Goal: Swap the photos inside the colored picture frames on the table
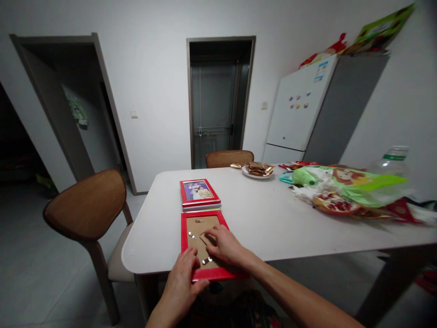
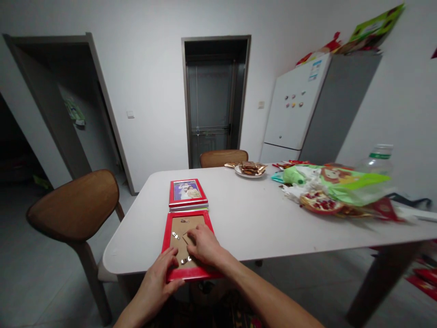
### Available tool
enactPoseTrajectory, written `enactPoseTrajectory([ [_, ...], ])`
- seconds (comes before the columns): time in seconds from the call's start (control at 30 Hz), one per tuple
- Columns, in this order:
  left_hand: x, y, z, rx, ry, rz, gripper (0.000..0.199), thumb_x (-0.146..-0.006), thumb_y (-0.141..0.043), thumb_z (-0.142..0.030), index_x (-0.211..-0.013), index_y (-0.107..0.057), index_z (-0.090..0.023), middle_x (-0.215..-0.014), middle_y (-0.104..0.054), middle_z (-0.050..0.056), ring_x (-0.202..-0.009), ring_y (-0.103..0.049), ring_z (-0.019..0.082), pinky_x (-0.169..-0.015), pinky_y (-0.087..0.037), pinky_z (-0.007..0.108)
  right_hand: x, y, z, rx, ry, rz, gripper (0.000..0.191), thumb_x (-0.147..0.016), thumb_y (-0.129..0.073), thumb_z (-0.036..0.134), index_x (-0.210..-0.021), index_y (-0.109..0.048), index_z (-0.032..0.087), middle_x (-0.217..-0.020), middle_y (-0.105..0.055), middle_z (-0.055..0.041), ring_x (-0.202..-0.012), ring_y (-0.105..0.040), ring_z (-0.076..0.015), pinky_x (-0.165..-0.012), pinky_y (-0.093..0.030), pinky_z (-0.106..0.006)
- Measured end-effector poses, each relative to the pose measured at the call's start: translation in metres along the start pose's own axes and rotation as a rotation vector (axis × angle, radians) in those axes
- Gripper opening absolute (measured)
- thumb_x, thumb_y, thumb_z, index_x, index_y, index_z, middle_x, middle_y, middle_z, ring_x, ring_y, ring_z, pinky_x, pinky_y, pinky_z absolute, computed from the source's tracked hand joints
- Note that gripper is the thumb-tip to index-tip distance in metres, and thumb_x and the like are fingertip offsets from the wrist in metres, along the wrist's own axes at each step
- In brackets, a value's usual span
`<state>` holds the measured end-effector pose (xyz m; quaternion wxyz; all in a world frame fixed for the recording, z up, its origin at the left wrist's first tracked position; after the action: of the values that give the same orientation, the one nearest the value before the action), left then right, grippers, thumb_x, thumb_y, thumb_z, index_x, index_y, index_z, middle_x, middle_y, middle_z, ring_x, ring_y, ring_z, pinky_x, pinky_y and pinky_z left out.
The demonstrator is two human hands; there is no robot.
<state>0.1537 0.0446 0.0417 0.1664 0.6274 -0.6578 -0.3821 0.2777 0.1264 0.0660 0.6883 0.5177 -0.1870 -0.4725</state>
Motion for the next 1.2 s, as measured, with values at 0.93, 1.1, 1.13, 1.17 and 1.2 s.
enactPoseTrajectory([
  [0.93, 0.004, 0.101, 0.117, 0.376, 0.478, -0.334, 0.038, -0.056, -0.056, -0.032, -0.09, -0.049, -0.016, -0.086, -0.06, 0.005, -0.075, -0.059, 0.021, -0.069, -0.046, 0.031, 0.009, 0.013, -0.067, 0.149, -0.371, -0.038, 0.04, -0.07, -0.046, 0.03, -0.108, -0.051, 0.018, -0.097, -0.059, -0.0092, -0.085, -0.054, -0.0198, -0.068, -0.036, -0.026],
  [1.1, 0.001, 0.107, 0.111, -0.04, 0.407, -0.358, 0.039, -0.061, -0.052, -0.028, -0.099, -0.049, -0.018, -0.099, -0.058, 0.009, -0.098, -0.052, 0.027, -0.087, -0.036, 0.041, 0.004, 0.009, -0.065, 0.124, -0.369, -0.065, 0.043, -0.067, -0.045, 0.02, -0.11, -0.048, 0.014, -0.094, -0.061, -0.0109, -0.084, -0.056, -0.0205, -0.068, -0.036, -0.027],
  [1.13, 0.0, 0.107, 0.104, -0.111, 0.38, -0.365, 0.039, -0.063, -0.051, -0.027, -0.1, -0.049, -0.017, -0.102, -0.057, 0.01, -0.101, -0.05, 0.027, -0.089, -0.035, 0.041, 0.003, 0.01, -0.065, 0.109, -0.375, -0.077, 0.045, -0.066, -0.045, 0.019, -0.11, -0.047, 0.013, -0.094, -0.061, -0.0118, -0.084, -0.056, -0.0209, -0.068, -0.037, -0.027],
  [1.17, 0.0, 0.105, 0.096, -0.153, 0.35, -0.368, 0.038, -0.065, -0.049, -0.027, -0.101, -0.049, -0.016, -0.105, -0.056, 0.011, -0.104, -0.048, 0.026, -0.09, -0.034, 0.041, 0.002, 0.012, -0.066, 0.095, -0.39, -0.089, 0.046, -0.065, -0.045, 0.019, -0.11, -0.047, 0.012, -0.093, -0.061, -0.0122, -0.083, -0.057, -0.021, -0.068, -0.037, -0.027],
  [1.2, -0.001, 0.101, 0.085, -0.152, 0.32, -0.366, 0.037, -0.066, -0.048, -0.027, -0.102, -0.049, -0.016, -0.108, -0.054, 0.011, -0.106, -0.047, 0.026, -0.091, -0.033, 0.041, 0.002, 0.015, -0.068, 0.062, -0.418, -0.1, 0.047, -0.065, -0.045, 0.019, -0.111, -0.046, 0.011, -0.093, -0.061, -0.0123, -0.082, -0.057, -0.0208, -0.068, -0.038, -0.027],
])
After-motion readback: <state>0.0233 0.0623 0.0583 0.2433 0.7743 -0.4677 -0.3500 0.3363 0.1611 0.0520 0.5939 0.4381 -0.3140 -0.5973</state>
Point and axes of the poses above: each hand's wrist, its own x-axis away from the middle knuckle, its own y-axis out of the back of the hand, z = x × y, the point moved 6 cm from there along -x, towards the middle knuckle
